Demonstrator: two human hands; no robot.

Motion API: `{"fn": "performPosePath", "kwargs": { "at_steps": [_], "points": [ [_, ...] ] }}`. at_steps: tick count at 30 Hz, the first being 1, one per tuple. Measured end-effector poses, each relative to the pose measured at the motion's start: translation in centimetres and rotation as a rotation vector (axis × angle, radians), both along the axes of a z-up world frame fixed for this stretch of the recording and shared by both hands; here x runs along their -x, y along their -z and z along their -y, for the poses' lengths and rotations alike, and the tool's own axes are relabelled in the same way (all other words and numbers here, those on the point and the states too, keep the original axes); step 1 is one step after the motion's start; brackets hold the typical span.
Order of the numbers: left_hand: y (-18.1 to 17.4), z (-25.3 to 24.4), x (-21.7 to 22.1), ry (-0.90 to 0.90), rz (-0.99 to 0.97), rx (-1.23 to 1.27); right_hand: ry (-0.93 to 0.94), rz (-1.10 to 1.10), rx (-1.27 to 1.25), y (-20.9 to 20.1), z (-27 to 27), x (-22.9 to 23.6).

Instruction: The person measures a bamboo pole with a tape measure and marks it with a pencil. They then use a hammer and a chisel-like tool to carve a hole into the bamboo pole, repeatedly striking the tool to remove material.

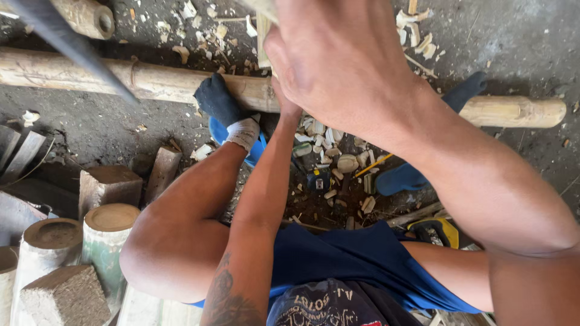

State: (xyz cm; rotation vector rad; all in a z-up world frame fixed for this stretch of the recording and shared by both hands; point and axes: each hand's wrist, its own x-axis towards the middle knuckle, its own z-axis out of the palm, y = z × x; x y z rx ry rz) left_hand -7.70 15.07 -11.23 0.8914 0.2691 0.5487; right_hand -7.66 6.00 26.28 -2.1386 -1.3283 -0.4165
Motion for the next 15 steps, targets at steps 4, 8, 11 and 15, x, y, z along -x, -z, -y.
{"fn": "performPosePath", "kwargs": {
  "at_steps": [4,8,11,15],
  "points": [
    [0.9,0.7,0.4,-0.047,-0.198,-0.255,0.074,-0.218,0.273,4.1,0.5,-0.4],
    [1.0,0.3,-0.9,-0.044,-0.238,-0.331,0.241,-0.466,0.837,4.7,0.3,-0.3],
    [1.1,0.8,-1.4,-0.074,-0.112,-0.11,0.203,-0.465,0.746,2.0,-0.8,0.2],
    [1.8,1.0,-0.4,-0.018,0.113,0.143,0.017,-0.251,0.194,-0.7,-1.4,0.2]
  ]
}}
